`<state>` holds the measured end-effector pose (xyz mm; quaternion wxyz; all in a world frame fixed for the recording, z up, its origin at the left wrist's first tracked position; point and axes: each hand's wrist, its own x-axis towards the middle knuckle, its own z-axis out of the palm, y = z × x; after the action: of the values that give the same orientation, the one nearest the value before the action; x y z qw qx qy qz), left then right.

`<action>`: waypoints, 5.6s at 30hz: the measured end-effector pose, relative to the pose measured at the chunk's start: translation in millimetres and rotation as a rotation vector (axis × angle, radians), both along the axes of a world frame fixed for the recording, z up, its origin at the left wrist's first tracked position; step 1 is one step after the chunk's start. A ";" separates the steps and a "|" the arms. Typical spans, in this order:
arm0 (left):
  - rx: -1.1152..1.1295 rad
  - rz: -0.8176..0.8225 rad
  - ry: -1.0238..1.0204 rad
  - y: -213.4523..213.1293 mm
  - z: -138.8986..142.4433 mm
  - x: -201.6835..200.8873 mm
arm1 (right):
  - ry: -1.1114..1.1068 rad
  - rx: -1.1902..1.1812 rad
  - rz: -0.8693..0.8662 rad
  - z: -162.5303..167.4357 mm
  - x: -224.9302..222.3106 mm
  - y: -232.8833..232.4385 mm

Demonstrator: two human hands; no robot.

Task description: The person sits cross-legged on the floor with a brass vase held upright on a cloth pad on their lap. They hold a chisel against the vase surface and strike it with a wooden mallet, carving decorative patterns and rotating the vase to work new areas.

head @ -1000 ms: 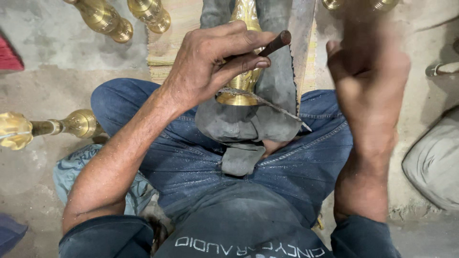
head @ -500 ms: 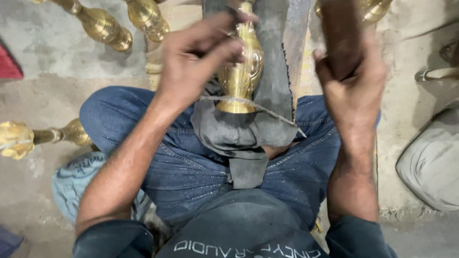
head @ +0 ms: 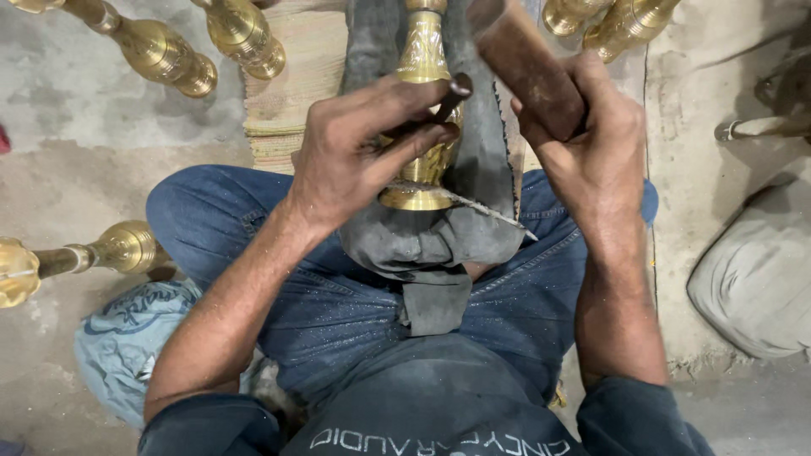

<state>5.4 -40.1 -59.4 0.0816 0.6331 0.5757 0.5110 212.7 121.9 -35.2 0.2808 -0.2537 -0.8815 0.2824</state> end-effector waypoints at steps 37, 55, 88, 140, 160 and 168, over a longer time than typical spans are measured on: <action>-0.048 -0.076 0.031 5.7 3.9 -8.5 | -0.019 0.422 0.058 41.5 18.8 3.7; -0.003 -0.130 0.029 8.6 3.7 -9.8 | 0.084 0.352 0.102 29.7 24.6 8.0; -0.035 -0.080 0.089 6.6 3.5 -11.3 | -0.214 0.505 -0.017 28.8 33.6 12.4; -0.028 -0.114 0.102 8.8 3.9 -15.7 | -0.167 0.521 -0.065 41.8 23.5 -6.3; -0.036 -0.045 -0.142 6.2 1.0 -14.4 | -0.161 0.483 -0.094 39.6 16.1 -16.0; 0.037 0.069 -0.241 2.3 -16.5 -1.4 | -0.389 0.406 -0.023 -12.9 5.7 0.4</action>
<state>4.0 -37.9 -75.9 0.1207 0.5483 0.5735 0.5966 218.4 122.3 -48.1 0.1547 -0.2517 -0.9544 0.0431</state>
